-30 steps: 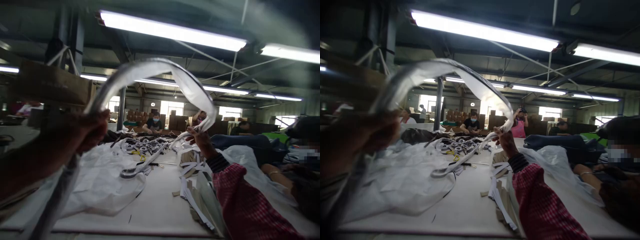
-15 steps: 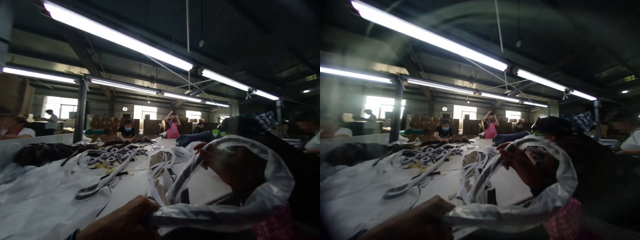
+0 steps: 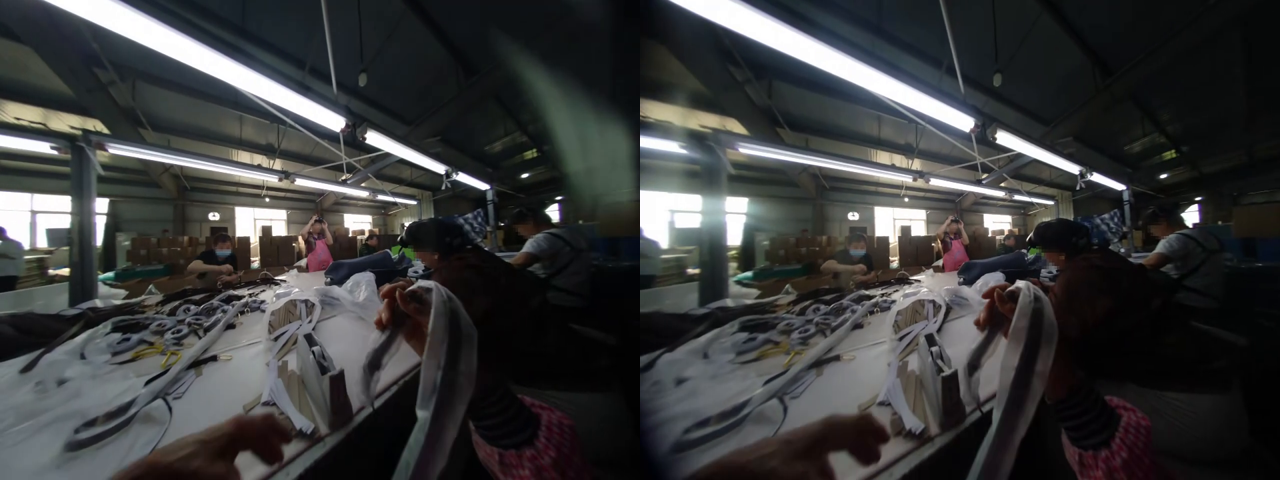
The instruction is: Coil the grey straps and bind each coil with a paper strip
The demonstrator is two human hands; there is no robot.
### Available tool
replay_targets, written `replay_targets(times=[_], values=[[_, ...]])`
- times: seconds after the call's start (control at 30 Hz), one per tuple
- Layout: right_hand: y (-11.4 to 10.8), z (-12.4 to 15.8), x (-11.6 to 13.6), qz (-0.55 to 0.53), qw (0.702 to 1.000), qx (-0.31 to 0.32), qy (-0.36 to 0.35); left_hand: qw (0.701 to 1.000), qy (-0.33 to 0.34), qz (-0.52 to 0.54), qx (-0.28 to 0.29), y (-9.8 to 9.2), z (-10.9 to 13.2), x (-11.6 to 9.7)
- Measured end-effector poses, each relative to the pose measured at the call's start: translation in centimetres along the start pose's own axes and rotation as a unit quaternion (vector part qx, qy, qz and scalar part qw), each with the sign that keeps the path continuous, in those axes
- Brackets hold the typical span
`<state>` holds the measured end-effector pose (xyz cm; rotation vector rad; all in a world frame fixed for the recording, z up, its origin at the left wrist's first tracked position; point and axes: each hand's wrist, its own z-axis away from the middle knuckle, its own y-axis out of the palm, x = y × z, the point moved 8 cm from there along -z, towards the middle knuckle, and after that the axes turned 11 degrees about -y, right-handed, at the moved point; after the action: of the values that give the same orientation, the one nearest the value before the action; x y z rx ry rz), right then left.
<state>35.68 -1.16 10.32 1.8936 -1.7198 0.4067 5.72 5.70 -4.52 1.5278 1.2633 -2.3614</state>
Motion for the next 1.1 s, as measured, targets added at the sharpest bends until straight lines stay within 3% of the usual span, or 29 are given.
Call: replay_targets(times=[0.03,0.1,0.2,0.27,0.37,0.4,0.5,0.57,0.63,0.7,0.8,0.93,1.1], values=[[1.4,0.2,-0.5,-0.015,1.0,0.019,0.002,0.997,-0.03,0.041,-0.051,-0.8,0.0,-1.6],[4.2,0.8,-1.8,-0.045,0.997,0.056,0.015,0.987,-0.024,0.057,-0.149,-1.6,-0.2,-5.9],[7.2,1.9,-4.0,-0.039,0.991,0.116,0.053,0.991,0.041,0.085,-0.099,0.9,-1.4,-11.2],[7.6,2.5,-5.1,-0.007,0.989,0.133,0.072,0.986,0.088,0.109,-0.09,2.1,-1.7,-12.6],[6.7,2.8,-4.8,0.105,0.986,0.129,0.026,0.965,0.082,0.221,-0.116,2.9,-1.8,-11.3],[6.5,2.9,-4.2,0.173,0.975,0.143,-0.005,0.95,0.067,0.288,-0.099,3.3,-1.9,-10.6],[7.1,3.5,-2.7,0.367,0.901,0.219,-0.079,0.896,0.024,0.444,0.02,5.3,-1.8,-9.8],[7.4,4.2,-2.6,0.413,0.867,0.272,-0.066,0.893,-0.001,0.449,0.038,5.6,-1.1,-9.7],[7.3,5.1,-3.3,0.383,0.865,0.325,0.014,0.917,-0.023,0.398,-0.003,4.6,-0.2,-9.2],[6.9,6.4,-4.3,0.279,0.877,0.368,0.131,0.942,-0.045,0.33,-0.031,3.3,0.4,-8.4],[6.8,8.0,-5.3,0.111,0.883,0.386,0.242,0.966,-0.078,0.246,-0.014,1.8,0.7,-6.7],[7.2,9.0,-7.4,0.017,0.883,0.351,0.309,0.978,-0.105,0.174,-0.042,-0.1,0.3,-6.1],[9.9,8.2,-9.1,-0.083,0.893,0.311,0.314,0.986,-0.128,0.095,-0.05,-0.1,-0.4,-8.2]])
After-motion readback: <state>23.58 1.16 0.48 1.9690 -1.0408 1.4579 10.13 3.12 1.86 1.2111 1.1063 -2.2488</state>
